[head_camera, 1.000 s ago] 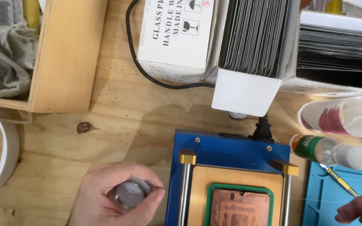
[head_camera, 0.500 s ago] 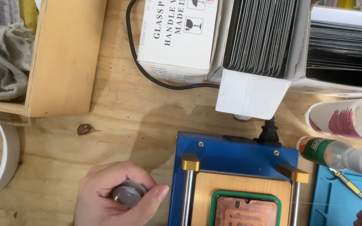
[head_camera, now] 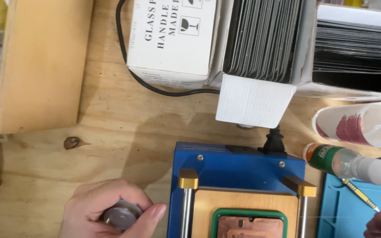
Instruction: Separating a mobile phone screen from the frame using a heating plate and wire
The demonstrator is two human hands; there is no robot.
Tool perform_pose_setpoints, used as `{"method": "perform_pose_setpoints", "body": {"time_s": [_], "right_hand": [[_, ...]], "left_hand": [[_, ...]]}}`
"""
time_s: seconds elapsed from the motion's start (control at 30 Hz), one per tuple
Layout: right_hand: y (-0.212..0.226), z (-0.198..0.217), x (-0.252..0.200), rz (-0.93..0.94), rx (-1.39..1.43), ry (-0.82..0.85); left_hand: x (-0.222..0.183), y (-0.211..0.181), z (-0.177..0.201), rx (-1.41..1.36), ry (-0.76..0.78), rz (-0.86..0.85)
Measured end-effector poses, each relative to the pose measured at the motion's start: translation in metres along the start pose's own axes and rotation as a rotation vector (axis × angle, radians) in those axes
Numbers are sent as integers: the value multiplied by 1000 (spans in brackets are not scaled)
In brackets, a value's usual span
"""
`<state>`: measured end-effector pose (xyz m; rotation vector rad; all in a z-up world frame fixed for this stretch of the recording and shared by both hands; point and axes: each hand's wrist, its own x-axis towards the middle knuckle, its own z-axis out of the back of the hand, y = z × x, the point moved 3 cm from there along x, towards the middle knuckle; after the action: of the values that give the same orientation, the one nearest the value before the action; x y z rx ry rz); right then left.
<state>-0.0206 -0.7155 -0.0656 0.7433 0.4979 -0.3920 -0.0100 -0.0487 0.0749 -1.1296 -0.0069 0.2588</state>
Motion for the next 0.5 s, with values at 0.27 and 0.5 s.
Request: {"method": "perform_pose_setpoints", "body": {"time_s": [0.27,0.5], "right_hand": [[102,-39,-75,-210,-29,-290],[117,-35,-76,-207,-178,-198]], "left_hand": [[4,-4,4,136,40,-37],[2,-3,5,235,41,-8]]}}
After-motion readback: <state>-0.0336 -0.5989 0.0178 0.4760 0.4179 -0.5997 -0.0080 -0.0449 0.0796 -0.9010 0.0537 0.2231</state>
